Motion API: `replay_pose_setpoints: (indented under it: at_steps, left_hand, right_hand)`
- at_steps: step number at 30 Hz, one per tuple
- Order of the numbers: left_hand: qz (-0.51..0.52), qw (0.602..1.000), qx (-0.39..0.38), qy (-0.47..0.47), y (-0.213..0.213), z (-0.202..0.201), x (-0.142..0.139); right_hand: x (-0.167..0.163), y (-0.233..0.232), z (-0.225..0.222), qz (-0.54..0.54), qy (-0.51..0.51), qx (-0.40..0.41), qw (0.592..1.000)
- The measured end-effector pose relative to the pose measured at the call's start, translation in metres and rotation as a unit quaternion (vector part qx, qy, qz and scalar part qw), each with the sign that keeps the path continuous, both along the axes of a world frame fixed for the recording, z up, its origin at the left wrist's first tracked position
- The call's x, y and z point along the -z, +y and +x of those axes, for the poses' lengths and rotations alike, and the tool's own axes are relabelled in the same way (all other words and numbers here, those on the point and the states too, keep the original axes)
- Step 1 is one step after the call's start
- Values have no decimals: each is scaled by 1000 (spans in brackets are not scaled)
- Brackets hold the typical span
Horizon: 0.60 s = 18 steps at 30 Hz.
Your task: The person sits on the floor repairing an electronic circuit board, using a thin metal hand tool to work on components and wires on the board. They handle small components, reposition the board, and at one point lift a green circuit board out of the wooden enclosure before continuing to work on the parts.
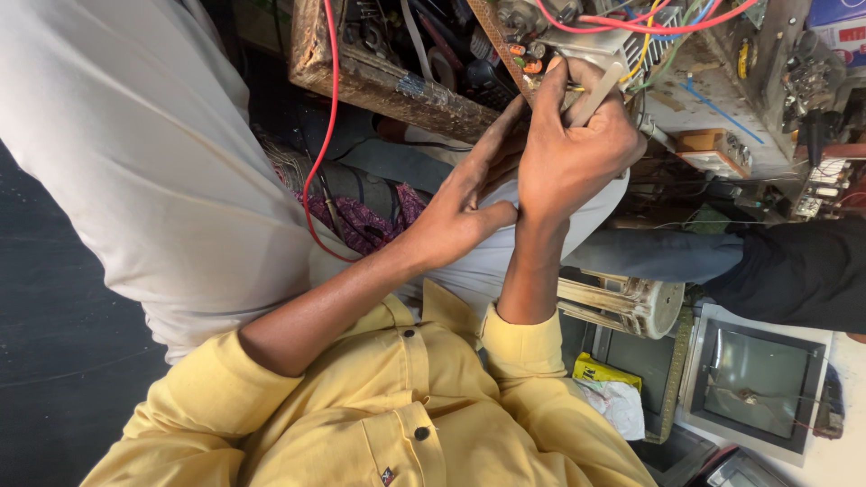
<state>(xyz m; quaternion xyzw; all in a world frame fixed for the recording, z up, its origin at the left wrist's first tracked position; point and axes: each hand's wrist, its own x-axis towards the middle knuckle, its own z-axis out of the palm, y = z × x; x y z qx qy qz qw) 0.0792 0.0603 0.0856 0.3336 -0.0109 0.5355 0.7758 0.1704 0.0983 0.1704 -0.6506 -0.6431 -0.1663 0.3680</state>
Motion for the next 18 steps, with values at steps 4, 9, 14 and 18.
replay_pose_setpoints:
  at_steps: [4, 9, 14, 18]
  left_hand:
    - [9, 1000, -6, 4, 0, 1, 2]
    - [2, 1000, -3, 7, 0, 1, 3]
    - [-3, 1000, 2, -1, 1, 0, 2]
    - [-1, 1000, 1, -4, 1, 2, 2]
  right_hand:
    - [1, 0, -1, 6, 2, 5, 1000]
    - [-1, 0, -3, 2, -1, 17, 1000]
    - [-1, 1, -3, 5, -38, 23, 999]
    - [-1, 1, -2, 0, -7, 15, 1000]
